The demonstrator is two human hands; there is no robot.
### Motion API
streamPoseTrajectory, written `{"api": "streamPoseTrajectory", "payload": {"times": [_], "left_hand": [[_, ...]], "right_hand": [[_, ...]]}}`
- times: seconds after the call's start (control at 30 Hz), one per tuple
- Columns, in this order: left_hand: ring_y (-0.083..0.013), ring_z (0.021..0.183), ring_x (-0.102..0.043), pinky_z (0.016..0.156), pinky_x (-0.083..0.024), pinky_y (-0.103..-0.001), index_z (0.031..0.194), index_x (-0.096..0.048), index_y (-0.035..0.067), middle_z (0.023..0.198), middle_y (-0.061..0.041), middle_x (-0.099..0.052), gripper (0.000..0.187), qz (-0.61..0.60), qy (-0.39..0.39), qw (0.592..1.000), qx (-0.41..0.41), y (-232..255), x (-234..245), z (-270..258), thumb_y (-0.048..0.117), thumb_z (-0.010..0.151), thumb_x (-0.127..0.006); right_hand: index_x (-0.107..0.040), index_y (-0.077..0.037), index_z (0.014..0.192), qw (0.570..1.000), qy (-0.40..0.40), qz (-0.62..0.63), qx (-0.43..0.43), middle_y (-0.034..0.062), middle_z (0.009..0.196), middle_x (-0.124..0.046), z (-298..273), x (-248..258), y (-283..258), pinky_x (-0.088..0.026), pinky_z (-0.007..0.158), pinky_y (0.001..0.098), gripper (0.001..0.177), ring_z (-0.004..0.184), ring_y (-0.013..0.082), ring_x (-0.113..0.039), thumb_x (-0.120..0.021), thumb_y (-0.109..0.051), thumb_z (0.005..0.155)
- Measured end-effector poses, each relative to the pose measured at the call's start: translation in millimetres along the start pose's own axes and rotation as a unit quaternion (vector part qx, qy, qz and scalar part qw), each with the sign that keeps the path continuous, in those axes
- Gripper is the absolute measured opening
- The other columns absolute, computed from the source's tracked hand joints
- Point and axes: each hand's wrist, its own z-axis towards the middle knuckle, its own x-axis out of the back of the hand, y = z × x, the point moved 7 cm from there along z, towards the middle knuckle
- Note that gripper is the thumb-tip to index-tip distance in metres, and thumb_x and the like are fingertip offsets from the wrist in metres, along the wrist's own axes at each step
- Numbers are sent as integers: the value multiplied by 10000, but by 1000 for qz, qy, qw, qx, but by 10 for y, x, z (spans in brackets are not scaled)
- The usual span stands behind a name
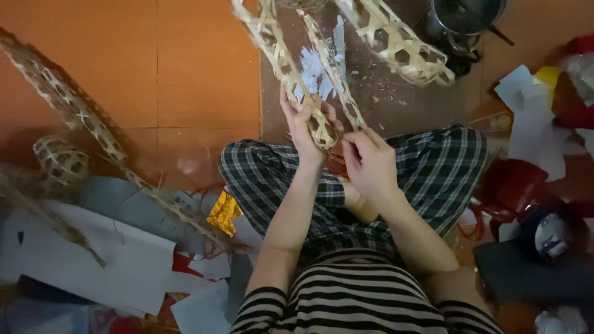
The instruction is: Assembling an animal-shaped structure by weaving bamboo strips and tying joints with string
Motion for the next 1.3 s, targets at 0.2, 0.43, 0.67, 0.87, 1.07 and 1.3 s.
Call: {"api": "streamPoseTrajectory", "payload": {"times": [0.2,0.43,0.67,0.87,1.07,1.3], "left_hand": [[-226,632,-618,467,-526,-363,1747,-214,287,1058,-186,-684,846,157,-115,981,18,605,-986,200,37,1011,-547],[-168,820,-713,660,-620,-312,1729,-85,216,1384,-186,-684,939,518,-227,824,-39,304,-1270,568,61,1027,-689],[-619,1462,-487,1166,-427,-749,1764,-75,79,1686,-462,-296,1036,529,-172,820,135,-510,-848,647,246,990,-743],[-552,1571,-368,1252,-349,-698,1700,-351,31,1713,-351,-359,1087,480,-121,834,243,-1328,-402,754,627,931,-835],[-529,1579,-315,1245,-267,-722,1724,-323,55,1727,-343,-289,1108,417,-39,837,353,-1632,-469,552,652,921,-801],[-578,1496,-447,1111,-493,-687,1703,-352,14,1635,-386,-446,890,238,-44,903,356,-2004,-178,386,478,1059,-755]], "right_hand": [[-718,62,1267,997,0,77,-23,109,1069,-741,414,300,-355,-483,649,283,243,717,173,-587,-733,10,1031],[-725,45,1146,992,22,121,-30,87,1222,-641,240,202,-131,-497,657,261,157,747,139,-577,-756,10,997],[-727,47,1149,964,40,200,-168,246,1113,-683,-76,-432,1024,-587,739,440,128,969,382,-722,-717,-67,1091],[-672,40,1148,927,127,238,-260,255,1070,-713,-131,-350,1382,-584,824,444,130,1083,292,-714,-666,-88,1127],[-671,17,1158,901,195,255,-292,178,988,-749,-203,-209,1692,-593,783,352,85,937,187,-716,-685,-57,1117],[-674,-26,1136,907,222,228,-274,111,893,-740,-235,-137,1728,-555,785,339,59,896,151,-708,-711,-31,1091]]}}
